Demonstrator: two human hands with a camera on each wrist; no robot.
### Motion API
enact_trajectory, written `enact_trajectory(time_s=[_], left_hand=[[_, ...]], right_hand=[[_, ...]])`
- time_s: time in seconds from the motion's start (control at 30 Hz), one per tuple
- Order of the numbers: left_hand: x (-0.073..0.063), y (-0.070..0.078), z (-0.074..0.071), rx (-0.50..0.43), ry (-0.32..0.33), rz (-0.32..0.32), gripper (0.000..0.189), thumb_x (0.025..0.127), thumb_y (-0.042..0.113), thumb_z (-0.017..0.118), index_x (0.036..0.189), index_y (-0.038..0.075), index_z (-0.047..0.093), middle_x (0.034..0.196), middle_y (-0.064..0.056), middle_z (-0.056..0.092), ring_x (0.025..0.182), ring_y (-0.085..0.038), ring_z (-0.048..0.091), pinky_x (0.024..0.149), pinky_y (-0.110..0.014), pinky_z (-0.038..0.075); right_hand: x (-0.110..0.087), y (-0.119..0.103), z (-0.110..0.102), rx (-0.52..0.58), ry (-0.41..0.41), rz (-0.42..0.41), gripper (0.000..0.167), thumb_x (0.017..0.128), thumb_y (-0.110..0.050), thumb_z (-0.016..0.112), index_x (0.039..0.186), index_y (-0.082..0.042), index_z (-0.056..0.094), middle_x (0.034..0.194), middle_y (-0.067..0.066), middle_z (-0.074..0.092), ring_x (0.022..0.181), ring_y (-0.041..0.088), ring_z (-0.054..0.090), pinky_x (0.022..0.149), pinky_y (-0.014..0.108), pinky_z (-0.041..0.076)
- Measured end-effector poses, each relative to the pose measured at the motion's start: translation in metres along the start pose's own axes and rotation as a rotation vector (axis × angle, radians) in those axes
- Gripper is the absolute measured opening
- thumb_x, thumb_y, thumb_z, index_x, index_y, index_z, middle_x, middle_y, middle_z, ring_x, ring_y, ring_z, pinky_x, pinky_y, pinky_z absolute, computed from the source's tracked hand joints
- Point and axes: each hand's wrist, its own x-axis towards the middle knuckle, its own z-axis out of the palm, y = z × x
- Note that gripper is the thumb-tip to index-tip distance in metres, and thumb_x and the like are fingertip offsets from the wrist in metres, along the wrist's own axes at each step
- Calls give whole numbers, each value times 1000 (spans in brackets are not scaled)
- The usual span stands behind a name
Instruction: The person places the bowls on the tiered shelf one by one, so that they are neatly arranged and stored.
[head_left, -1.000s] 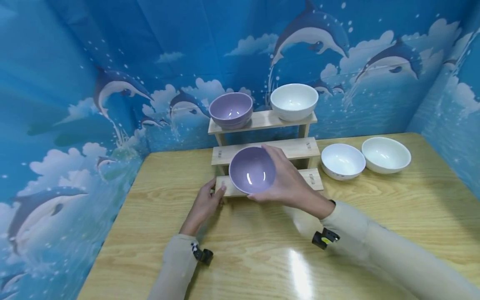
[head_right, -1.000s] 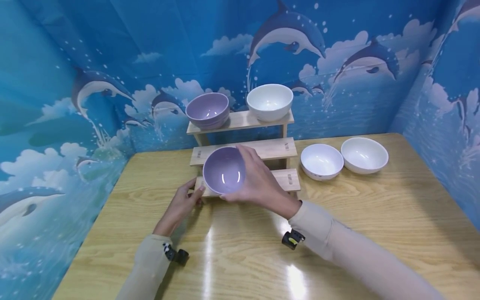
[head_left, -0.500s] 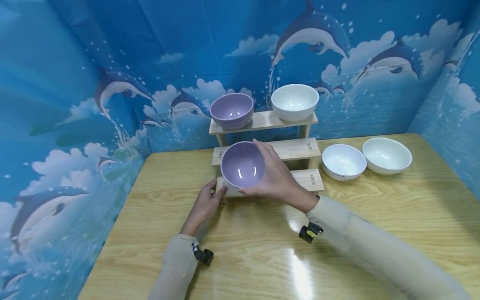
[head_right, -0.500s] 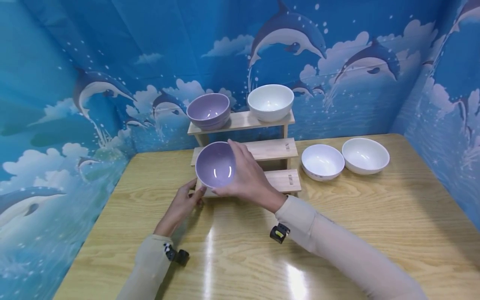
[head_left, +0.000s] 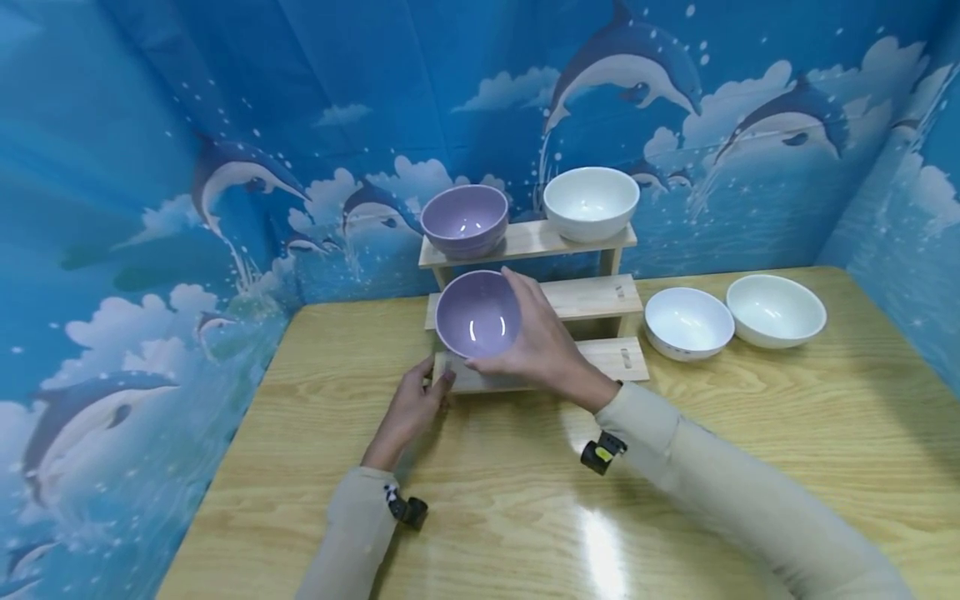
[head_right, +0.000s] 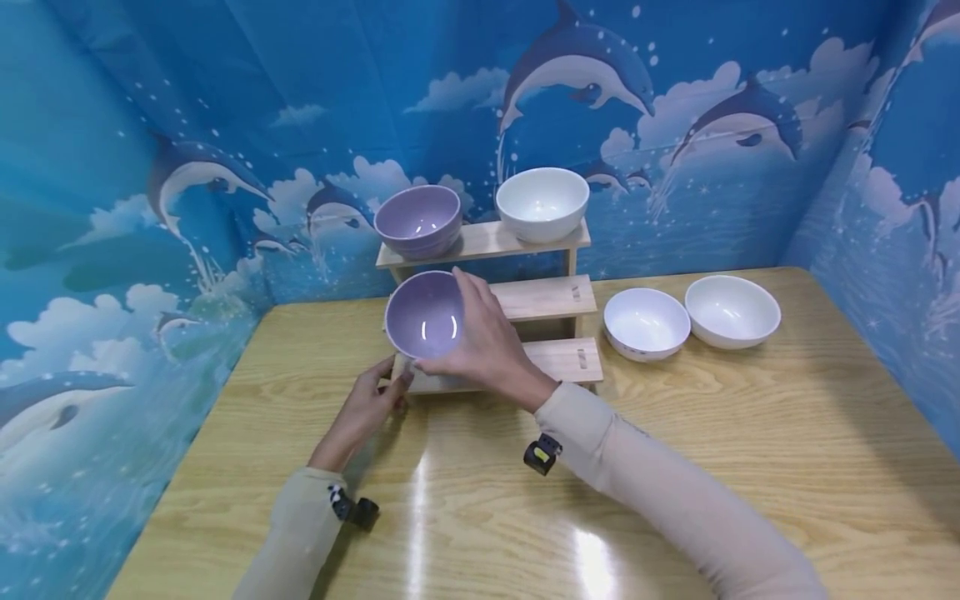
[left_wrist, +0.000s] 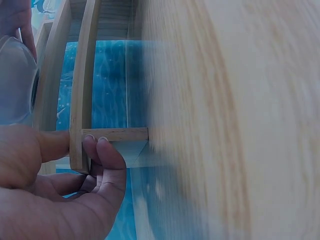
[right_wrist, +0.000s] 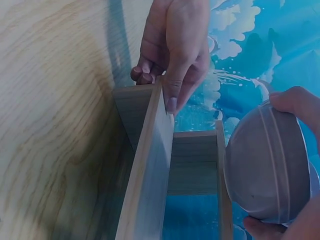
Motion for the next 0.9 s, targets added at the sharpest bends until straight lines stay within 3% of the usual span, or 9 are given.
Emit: enact_trajectory(time_s=[0.13, 0.33, 0.77, 0.9], left_hand=[[0, -1, 0, -10, -7, 26, 42, 108, 18, 51, 149, 9, 48, 106, -14, 52, 80, -22, 61, 68, -32, 54], [-1, -1, 1, 6, -8, 38, 51, 108, 20, 52, 156, 9, 39, 107, -13, 52, 80, -23, 62, 69, -34, 56], [0, 1, 1, 39, 2, -28, 62, 108, 26, 52, 160, 4, 26, 126, -16, 47, 84, -23, 63, 73, -35, 56], [0, 1, 1, 35, 6, -28, 62, 108, 25, 52, 159, 3, 26, 125, -17, 47, 84, -24, 63, 73, -37, 57]], right_hand=[[4, 0, 1, 11, 16, 19, 131, 57, -39, 99, 158, -1, 25, 155, 20, 35, 136, 34, 44, 110, 52, 41], [9, 0, 4, 57, 23, 44, 130, 58, -36, 99, 159, -2, 24, 154, 19, 36, 134, 33, 46, 108, 51, 43], [18, 3, 7, 144, 55, 43, 120, 62, -35, 98, 157, -7, 30, 145, 15, 44, 126, 27, 49, 102, 47, 47], [20, 4, 8, 153, 69, 42, 117, 63, -35, 98, 156, -8, 33, 143, 14, 45, 126, 26, 49, 101, 47, 47]])
